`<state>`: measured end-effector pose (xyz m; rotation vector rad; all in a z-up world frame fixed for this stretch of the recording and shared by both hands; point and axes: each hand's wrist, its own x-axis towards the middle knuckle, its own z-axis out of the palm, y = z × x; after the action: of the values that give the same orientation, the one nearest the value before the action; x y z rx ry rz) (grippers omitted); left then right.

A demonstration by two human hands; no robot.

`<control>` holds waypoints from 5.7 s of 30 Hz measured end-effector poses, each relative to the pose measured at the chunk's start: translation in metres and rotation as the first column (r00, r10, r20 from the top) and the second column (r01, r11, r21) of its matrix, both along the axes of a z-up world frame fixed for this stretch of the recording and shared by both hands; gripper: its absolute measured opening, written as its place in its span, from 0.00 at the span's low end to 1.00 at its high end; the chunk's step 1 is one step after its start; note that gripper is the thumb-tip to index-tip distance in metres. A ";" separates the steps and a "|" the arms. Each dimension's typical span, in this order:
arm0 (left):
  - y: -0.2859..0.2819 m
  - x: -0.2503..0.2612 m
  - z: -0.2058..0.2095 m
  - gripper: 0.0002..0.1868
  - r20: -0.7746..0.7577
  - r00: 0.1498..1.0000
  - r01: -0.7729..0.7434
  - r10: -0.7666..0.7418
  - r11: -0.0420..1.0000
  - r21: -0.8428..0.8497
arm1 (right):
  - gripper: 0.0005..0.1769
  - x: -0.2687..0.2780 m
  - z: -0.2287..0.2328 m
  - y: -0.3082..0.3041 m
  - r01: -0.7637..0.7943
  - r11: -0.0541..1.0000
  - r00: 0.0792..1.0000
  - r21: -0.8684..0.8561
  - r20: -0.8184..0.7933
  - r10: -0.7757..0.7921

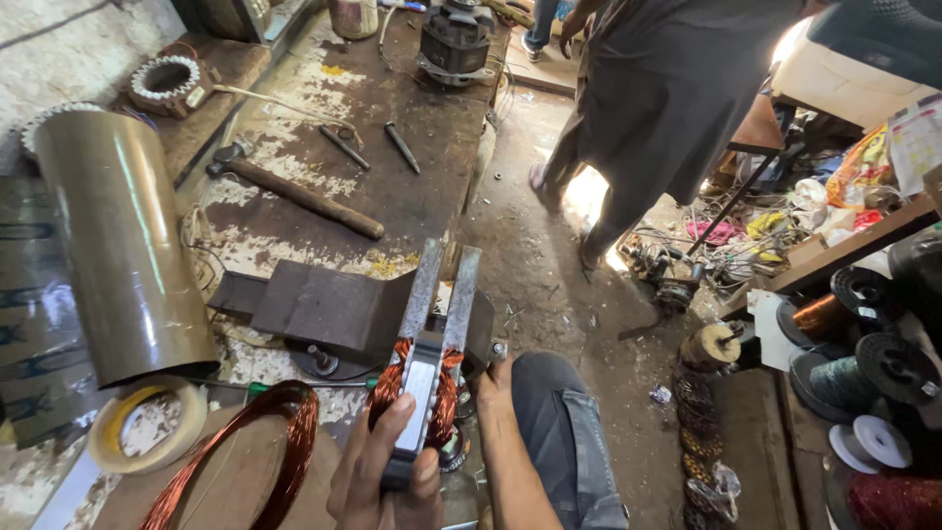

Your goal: The person sits on the floor and winds copper wire around a laminated core, using hands to wrap and align the turns. They repeatedly pick up small white insulating pieces and place them between wire layers, then continue winding the wire around the core.

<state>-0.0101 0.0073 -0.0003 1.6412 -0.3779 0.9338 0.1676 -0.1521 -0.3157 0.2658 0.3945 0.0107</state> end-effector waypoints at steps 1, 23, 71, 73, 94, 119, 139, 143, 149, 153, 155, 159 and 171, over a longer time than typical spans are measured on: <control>-0.001 -0.002 0.003 0.22 -0.012 1.000 0.010 -0.010 1.000 -0.020 | 0.15 0.000 0.001 0.001 0.010 1.000 1.000 -0.010 0.016 -0.010; -0.008 0.011 0.027 0.18 0.115 0.991 -0.091 0.075 0.986 0.142 | 0.23 -0.036 0.027 0.043 -0.221 0.942 0.972 -0.251 -0.137 0.191; -0.035 0.076 0.120 0.15 -0.403 0.908 0.013 0.113 0.954 0.298 | 0.12 0.080 0.066 -0.040 0.037 -0.405 0.902 -0.914 -0.144 0.407; -0.036 0.077 0.120 0.15 -0.410 0.907 0.032 0.094 0.956 0.290 | 0.13 0.069 0.031 -0.039 -0.159 -0.287 0.841 -0.945 -0.282 0.462; -0.022 0.074 0.100 0.16 -0.203 0.966 -0.083 0.158 0.939 0.334 | 0.37 -0.106 0.029 0.006 0.128 -0.099 0.972 -0.987 0.104 0.212; 0.035 0.082 0.073 0.32 -0.489 0.812 0.439 -0.320 0.887 0.147 | 0.31 -0.087 0.123 -0.056 0.068 -0.686 0.941 -0.724 -0.181 0.285; 0.064 0.073 0.023 0.29 -0.097 0.879 0.476 -0.466 0.863 0.166 | 0.13 -0.147 0.347 0.016 0.553 -0.577 0.833 -0.601 0.407 0.375; 0.063 0.071 0.013 0.33 -0.032 0.917 0.396 -0.398 0.894 0.208 | 0.16 -0.146 0.351 0.014 0.581 -0.529 0.811 -0.618 0.386 0.439; 0.052 0.080 0.001 0.27 -0.112 0.929 0.363 -0.354 0.928 0.080 | 0.13 -0.136 0.341 0.006 0.535 -0.637 0.845 -0.555 0.374 0.383; 0.049 0.082 -0.006 0.24 -0.099 0.950 0.306 -0.297 0.948 0.084 | 0.11 -0.139 0.340 0.000 0.508 -0.586 0.857 -0.631 0.304 0.415; 0.050 0.083 -0.008 0.23 -0.063 0.956 0.293 -0.288 0.951 0.100 | 0.18 -0.140 0.340 0.001 0.593 -0.478 0.792 -0.648 0.361 0.493; 0.048 0.081 -0.007 0.23 -0.031 0.961 0.277 -0.275 0.953 0.122 | 0.25 -0.137 0.332 0.008 0.658 -0.484 0.749 -0.577 0.436 0.498; 0.047 0.073 -0.005 0.23 -0.053 0.949 0.314 -0.311 0.948 0.049 | 0.27 -0.139 0.338 -0.001 0.616 -0.581 0.787 -0.532 0.421 0.451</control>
<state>0.0633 0.0542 -0.0054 1.5929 -0.6195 0.6516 0.0284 -0.1532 0.0227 -1.8995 -0.5743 -0.5966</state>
